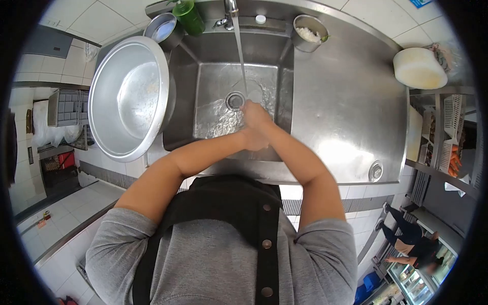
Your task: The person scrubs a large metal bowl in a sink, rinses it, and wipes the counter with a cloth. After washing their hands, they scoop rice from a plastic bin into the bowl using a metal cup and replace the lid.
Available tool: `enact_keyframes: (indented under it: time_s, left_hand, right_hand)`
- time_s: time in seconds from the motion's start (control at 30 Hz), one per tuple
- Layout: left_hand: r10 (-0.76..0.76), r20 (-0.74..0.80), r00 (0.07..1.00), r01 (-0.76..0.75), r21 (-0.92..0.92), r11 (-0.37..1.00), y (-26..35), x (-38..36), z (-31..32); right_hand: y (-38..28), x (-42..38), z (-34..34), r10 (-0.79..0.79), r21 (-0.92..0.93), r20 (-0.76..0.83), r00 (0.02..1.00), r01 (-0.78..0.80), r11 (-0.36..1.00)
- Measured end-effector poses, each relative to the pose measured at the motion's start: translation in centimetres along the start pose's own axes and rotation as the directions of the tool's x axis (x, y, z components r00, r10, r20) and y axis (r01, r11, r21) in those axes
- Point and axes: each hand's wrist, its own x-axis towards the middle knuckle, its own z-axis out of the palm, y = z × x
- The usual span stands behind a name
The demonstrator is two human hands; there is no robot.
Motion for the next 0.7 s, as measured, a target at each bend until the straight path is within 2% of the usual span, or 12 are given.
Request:
enact_keyframes:
  time_s: [0.13, 0.17, 0.2, 0.3, 0.33, 0.4, 0.43, 0.5, 0.57, 0.6, 0.63, 0.7]
  left_hand:
    - [-0.010, 0.328, 0.945, -0.017, 0.078, 0.997, 1.0, 2.2, -7.2]
    - [-0.167, 0.332, 0.929, 0.167, 0.028, 0.986, 0.5, 2.4, -7.9]
    - [-0.321, 0.340, 0.884, 0.349, -0.022, 0.937, 0.0, 2.5, -8.6]
    - [-0.716, 0.071, 0.694, 0.654, -0.478, 0.586, -7.3, 1.9, -8.4]
    - [-0.856, -0.063, 0.513, 0.654, -0.618, 0.437, -10.9, 1.8, -7.4]
    - [-0.963, -0.249, 0.104, 0.607, -0.751, 0.260, -15.8, 2.8, -8.3]
    - [-0.939, -0.334, -0.080, 0.618, -0.756, 0.216, -17.6, 3.7, -9.6]
    - [-0.880, -0.447, -0.160, 0.579, -0.765, 0.283, -23.2, 5.4, -11.0]
    - [-0.813, -0.560, -0.163, 0.665, -0.671, 0.329, -26.9, 7.3, -14.5]
    - [-0.857, -0.360, -0.367, 0.473, -0.866, 0.161, -28.9, 8.8, -16.4]
    - [-0.862, -0.264, -0.432, 0.206, -0.960, 0.190, -27.6, 10.2, -18.8]
    - [-0.975, -0.010, -0.223, 0.009, -1.000, 0.009, -30.8, 9.5, -21.1]
  right_hand:
    - [-5.2, -2.4, -11.3, 0.333, 0.151, -0.259, 0.907, -0.302, 0.941]
    - [-3.0, -3.3, -12.9, 0.188, 0.071, -0.361, 0.913, -0.174, 0.982]
    - [-2.7, -4.5, -15.5, 0.364, 0.267, -0.379, 0.851, -0.276, 0.923]
    - [0.6, -9.4, -21.1, 0.463, 0.444, -0.092, 0.882, -0.380, 0.811]
    - [3.0, -10.7, -21.1, 0.427, 0.520, -0.080, 0.901, -0.328, 0.789]
    - [6.0, -13.6, -19.6, 0.100, -0.115, -0.538, 0.837, -0.190, 0.975]
    - [5.1, -15.1, -19.3, 0.204, -0.234, -0.557, 0.805, -0.387, 0.892]
    - [5.3, -18.5, -18.1, 0.307, -0.332, -0.588, 0.749, -0.569, 0.752]
    - [8.7, -22.2, -15.5, 0.355, 0.086, -0.539, 0.763, -0.370, 0.925]
    - [9.0, -23.9, -13.8, 0.386, 0.188, -0.545, 0.744, -0.341, 0.921]
    - [8.6, -25.8, -12.7, 0.385, 0.142, -0.540, 0.748, -0.370, 0.918]
    - [6.5, -28.6, -11.4, 0.422, -0.001, -0.507, 0.751, -0.491, 0.871]
